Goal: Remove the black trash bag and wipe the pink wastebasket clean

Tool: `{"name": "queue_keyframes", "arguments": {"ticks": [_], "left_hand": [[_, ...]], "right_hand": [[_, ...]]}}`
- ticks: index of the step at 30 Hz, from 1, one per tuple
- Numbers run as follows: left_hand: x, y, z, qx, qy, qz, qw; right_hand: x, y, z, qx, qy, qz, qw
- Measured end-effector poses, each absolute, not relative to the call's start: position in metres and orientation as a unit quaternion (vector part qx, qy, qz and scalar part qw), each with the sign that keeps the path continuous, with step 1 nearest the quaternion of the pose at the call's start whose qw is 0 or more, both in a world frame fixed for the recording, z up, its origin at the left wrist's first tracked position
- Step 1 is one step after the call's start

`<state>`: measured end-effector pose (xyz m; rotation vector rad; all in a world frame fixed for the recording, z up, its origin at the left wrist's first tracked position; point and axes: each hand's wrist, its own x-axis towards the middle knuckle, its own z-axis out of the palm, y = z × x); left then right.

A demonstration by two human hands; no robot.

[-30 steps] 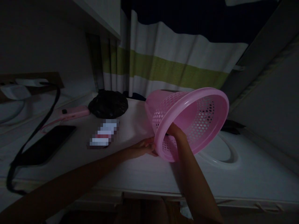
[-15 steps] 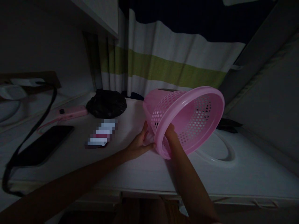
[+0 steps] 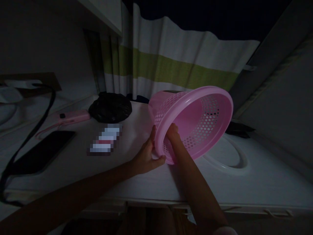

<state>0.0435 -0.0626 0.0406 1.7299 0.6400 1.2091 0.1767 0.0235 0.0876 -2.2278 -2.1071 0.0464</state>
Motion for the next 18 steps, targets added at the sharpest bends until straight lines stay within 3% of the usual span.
{"name": "queue_keyframes", "arguments": {"ticks": [8, 18], "left_hand": [[0.039, -0.056, 0.053, 0.586, 0.305, 0.588, 0.467], [0.040, -0.053, 0.052, 0.498, 0.349, 0.555, 0.568]], "right_hand": [[0.164, 0.044, 0.076, -0.736, -0.675, -0.052, -0.020], [0.178, 0.063, 0.069, -0.736, -0.672, -0.070, -0.043]]}}
